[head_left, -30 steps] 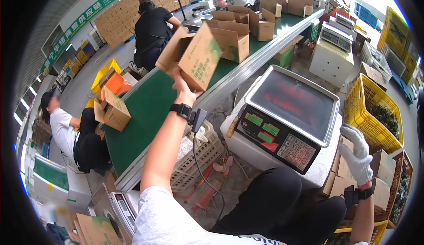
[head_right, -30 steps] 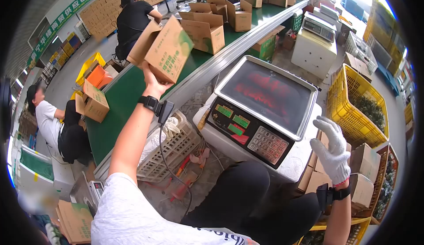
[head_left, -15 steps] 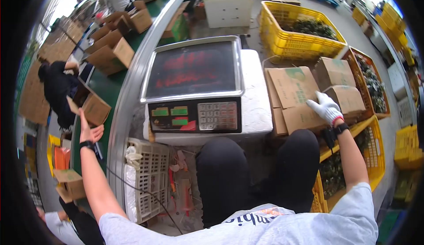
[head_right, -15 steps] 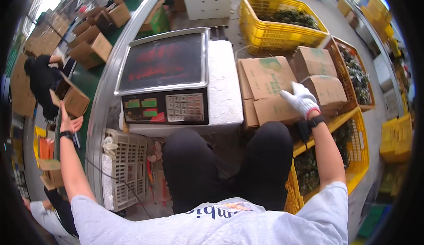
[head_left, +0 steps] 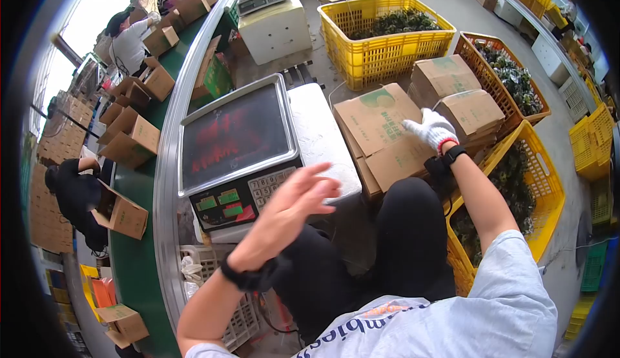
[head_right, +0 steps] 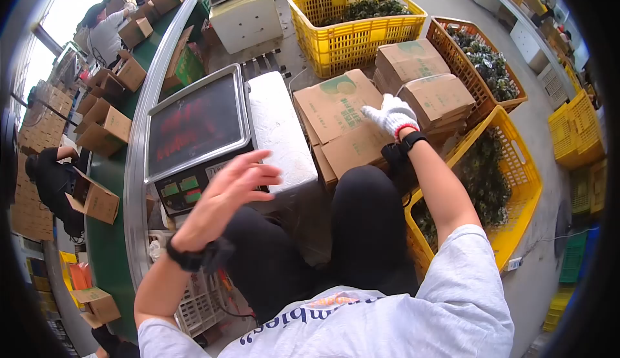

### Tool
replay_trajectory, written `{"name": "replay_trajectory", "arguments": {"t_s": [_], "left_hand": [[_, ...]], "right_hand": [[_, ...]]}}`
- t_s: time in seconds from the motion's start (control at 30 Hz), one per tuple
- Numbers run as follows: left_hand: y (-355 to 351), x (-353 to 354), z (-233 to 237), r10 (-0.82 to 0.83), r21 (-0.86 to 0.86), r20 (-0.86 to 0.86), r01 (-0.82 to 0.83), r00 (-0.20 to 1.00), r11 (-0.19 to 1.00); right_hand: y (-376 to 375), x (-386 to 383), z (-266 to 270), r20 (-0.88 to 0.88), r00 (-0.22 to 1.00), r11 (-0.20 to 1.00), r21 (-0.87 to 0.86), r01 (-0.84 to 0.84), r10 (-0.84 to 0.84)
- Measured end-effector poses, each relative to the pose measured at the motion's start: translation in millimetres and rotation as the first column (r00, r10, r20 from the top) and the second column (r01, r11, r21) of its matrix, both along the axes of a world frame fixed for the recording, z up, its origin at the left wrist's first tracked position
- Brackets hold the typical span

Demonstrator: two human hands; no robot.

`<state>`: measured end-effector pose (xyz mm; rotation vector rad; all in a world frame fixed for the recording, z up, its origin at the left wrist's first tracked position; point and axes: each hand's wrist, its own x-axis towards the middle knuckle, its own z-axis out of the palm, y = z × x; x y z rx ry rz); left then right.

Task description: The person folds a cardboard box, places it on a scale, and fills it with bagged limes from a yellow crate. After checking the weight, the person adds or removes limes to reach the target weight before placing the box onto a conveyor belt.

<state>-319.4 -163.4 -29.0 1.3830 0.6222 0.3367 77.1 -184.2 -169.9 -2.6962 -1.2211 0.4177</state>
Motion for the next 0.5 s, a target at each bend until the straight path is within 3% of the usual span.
{"name": "replay_trajectory", "arguments": {"t_s": [0.03, 0.1, 0.17, 0.23, 0.27, 0.33, 0.37, 0.43, 0.47, 0.5], "left_hand": [[5.1, 30.7, -19.0, -0.104, -0.132, 0.009, 0.105, 0.994, 0.986], [21.1, 97.6, -58.8, -0.092, -0.23, -0.104, 0.066, 0.99, 0.971], [42.1, 144.4, -95.1, -0.151, -0.317, -0.186, 0.086, 0.971, 0.945], [53.4, 182.4, -135.3, -0.037, -0.362, -0.308, -0.081, 0.951, 0.929], [61.1, 192.3, -156.0, -0.077, -0.387, -0.263, -0.032, 0.962, 0.922], [45.4, 197.3, -120.3, -0.009, -0.382, -0.439, -0.177, 0.898, 0.907], [48.3, 193.6, -132.2, -0.001, -0.332, -0.425, -0.154, 0.905, 0.931], [54.8, 184.6, -145.0, 0.035, -0.392, -0.38, -0.195, 0.924, 0.899], [56.2, 178.2, -143.0, 0.042, -0.387, -0.356, -0.188, 0.934, 0.903], [54.3, 170.9, -127.9, 0.047, -0.386, -0.333, -0.181, 0.942, 0.905]], "right_hand": [[-0.5, 3.8, -9.8, -0.003, 1.0, 0.999, 0.045, 0.022, -0.022], [-1.2, 5.9, -10.4, -0.067, 0.994, 0.995, 0.033, 0.092, -0.09], [-2.8, 11.9, -9.1, -0.105, 0.993, 0.998, 0.021, 0.053, -0.051], [-4.5, 11.6, -2.5, -0.106, 0.994, 0.999, 0.02, 0.034, -0.031], [-2.2, 12.2, 9.8, -0.101, 0.995, 0.999, 0.049, 0.008, -0.003], [-7.2, 5.0, 18.7, -0.032, 0.999, 0.99, 0.141, -0.033, 0.038], [-14.4, -1.5, 15.4, 0.031, 0.999, 0.978, 0.201, -0.049, 0.043], [-20.5, -6.2, 46.4, -0.145, 0.986, 0.926, 0.377, -0.024, 0.084], [-23.1, -15.0, 72.0, -0.23, 0.973, 0.935, 0.351, 0.047, 0.037], [-22.9, -10.6, 74.3, -0.116, 0.981, 0.851, 0.519, -0.073, 0.155]]}}
